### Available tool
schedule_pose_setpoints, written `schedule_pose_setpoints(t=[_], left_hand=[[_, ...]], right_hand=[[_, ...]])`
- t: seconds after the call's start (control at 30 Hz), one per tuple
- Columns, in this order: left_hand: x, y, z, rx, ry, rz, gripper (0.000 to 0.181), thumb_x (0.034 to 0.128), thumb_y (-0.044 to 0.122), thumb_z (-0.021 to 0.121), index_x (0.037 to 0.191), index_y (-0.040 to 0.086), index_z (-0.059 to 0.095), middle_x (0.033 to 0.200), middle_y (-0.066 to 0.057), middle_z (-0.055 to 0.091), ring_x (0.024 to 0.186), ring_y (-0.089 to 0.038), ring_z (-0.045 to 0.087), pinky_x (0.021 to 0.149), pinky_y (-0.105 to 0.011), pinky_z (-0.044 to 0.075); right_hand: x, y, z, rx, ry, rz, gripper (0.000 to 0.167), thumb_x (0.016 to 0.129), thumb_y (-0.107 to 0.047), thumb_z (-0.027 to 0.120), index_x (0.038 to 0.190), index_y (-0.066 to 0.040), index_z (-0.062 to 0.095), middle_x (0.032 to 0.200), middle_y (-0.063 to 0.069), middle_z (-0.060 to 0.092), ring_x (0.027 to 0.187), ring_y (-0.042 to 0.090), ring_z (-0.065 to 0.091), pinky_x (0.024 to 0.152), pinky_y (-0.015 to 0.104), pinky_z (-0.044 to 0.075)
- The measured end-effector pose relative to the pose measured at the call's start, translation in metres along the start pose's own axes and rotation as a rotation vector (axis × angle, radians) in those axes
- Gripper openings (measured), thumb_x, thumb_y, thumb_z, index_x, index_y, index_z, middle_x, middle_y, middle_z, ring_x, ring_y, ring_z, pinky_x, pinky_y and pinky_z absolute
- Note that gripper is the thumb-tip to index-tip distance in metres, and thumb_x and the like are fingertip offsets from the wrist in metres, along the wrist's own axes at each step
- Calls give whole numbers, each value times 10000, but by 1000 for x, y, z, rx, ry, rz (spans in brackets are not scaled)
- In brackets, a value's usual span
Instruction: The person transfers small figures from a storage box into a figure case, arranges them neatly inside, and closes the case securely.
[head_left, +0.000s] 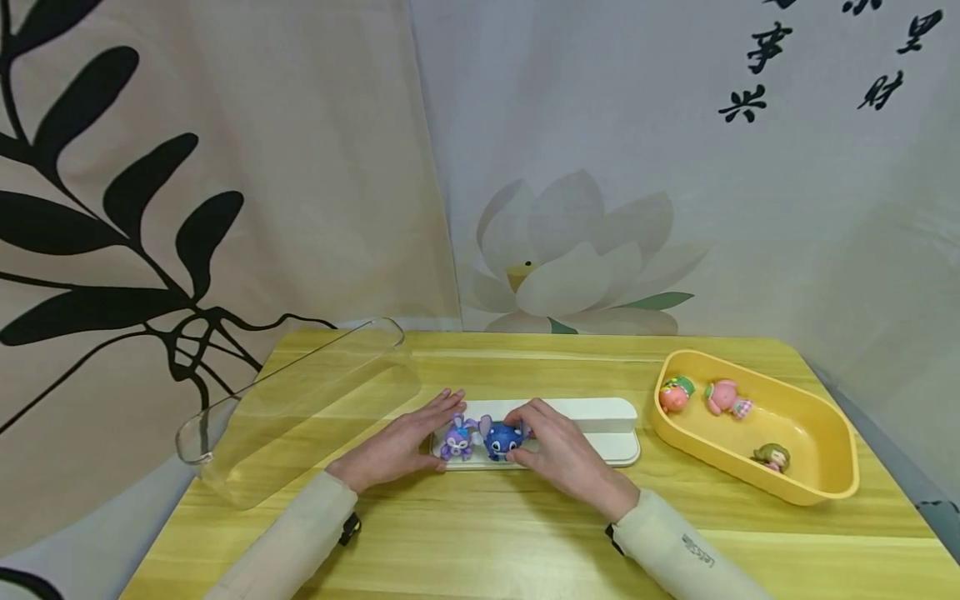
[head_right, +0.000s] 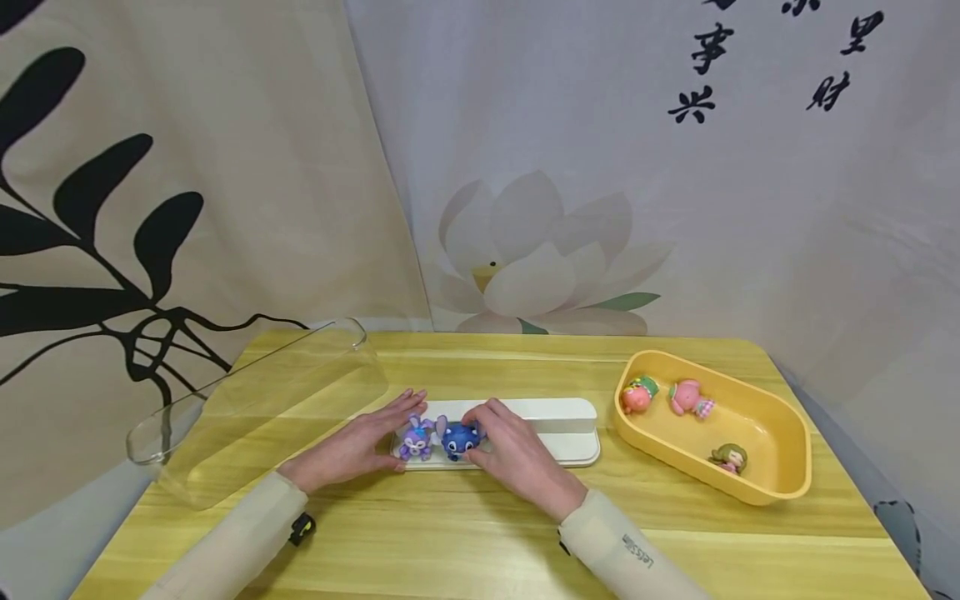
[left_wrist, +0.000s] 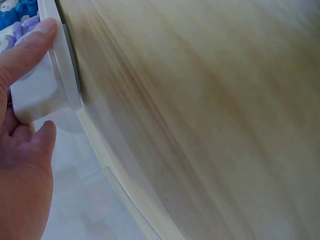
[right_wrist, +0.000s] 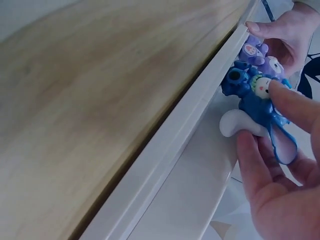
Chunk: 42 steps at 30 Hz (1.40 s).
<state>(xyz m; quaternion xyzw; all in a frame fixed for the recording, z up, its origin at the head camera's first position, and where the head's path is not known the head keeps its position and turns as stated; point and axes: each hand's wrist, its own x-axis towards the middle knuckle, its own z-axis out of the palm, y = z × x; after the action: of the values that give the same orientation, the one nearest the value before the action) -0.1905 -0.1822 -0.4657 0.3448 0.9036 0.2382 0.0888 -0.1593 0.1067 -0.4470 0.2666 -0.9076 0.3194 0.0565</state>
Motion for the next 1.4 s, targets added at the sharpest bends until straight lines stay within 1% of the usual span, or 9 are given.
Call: schedule_pose_setpoints(t=[0.17, 0.3, 0.4, 0.63, 0.8, 0.93, 1.2, 1.3, 1.4], left_hand=[[1, 0, -1, 2, -4, 4, 937, 884, 241, 828, 1634, 82, 290, 1727, -13, 147, 1582, -250, 141, 1253, -491, 244], [1, 0, -2, 7, -4, 10, 938, 882, 242, 829, 1633, 78, 291, 1726, -40, 159, 1581, -260, 146, 1252, -495, 243], [0, 0, -2, 10, 0, 13, 945, 878, 238, 833, 1632, 74, 289, 1723, -76, 173, 1579, -271, 150, 1246, -501, 248], [-2, 0, -3, 11, 0, 19, 960, 864, 217, 839, 1631, 65, 281, 1720, -105, 174, 1579, -287, 145, 1243, -492, 241], [-1, -1, -2, 11, -7, 17, 962, 866, 224, 837, 1636, 85, 278, 1724, -81, 164, 1580, -282, 139, 1245, -486, 240], [0, -1, 0, 21, -1, 21, 966, 861, 232, 841, 1636, 87, 281, 1724, -48, 154, 1581, -274, 142, 1246, -477, 242], [-1, -1, 1, 13, 4, 29, 980, 848, 226, 851, 1632, 79, 283, 1720, -80, 165, 1576, -284, 150, 1238, -479, 246], [0, -2, 1, 21, 11, 29, 980, 848, 228, 852, 1633, 80, 285, 1720, -58, 159, 1576, -282, 155, 1236, -476, 256], [0, -2, 0, 21, 7, 28, 974, 853, 227, 849, 1633, 80, 285, 1721, -49, 155, 1576, -283, 153, 1236, -480, 258]], right_hand=[[0, 1, 0, -3, 1, 8, 398, 822, -177, 897, 1160, -123, 693, 1095, -36, 640, 935, 111, 638, 810, 311, 598], [-1, 1, -3, -5, -1, 21, 485, 819, -201, 901, 1238, -110, 673, 1086, -38, 626, 926, 141, 628, 789, 315, 579], [-3, 1, -11, 22, 12, 40, 544, 822, -231, 900, 1291, -108, 653, 1101, -43, 627, 965, 193, 643, 812, 343, 578], [-15, 11, -49, 33, 112, 59, 538, 859, -307, 869, 1308, -107, 652, 1242, 65, 686, 1115, 286, 669, 928, 476, 592], [-30, 25, -80, 34, 148, 116, 561, 896, -387, 822, 1349, -109, 641, 1341, 69, 666, 1258, 312, 614, 1025, 542, 533], [-43, 33, -101, 32, 167, 158, 588, 925, -409, 788, 1399, -108, 611, 1407, 80, 634, 1323, 338, 564, 1063, 578, 479], [-70, 54, -136, 24, 234, 198, 545, 967, -323, 755, 1418, -66, 587, 1421, 153, 614, 1316, 412, 544, 1020, 647, 458], [-81, 63, -151, 8, 243, 265, 546, 982, -344, 733, 1439, -91, 575, 1426, 167, 612, 1235, 432, 585, 957, 631, 474], [-94, 74, -164, 4, 229, 338, 557, 1012, -384, 681, 1478, -111, 543, 1468, 182, 575, 1237, 458, 568, 934, 653, 477]])
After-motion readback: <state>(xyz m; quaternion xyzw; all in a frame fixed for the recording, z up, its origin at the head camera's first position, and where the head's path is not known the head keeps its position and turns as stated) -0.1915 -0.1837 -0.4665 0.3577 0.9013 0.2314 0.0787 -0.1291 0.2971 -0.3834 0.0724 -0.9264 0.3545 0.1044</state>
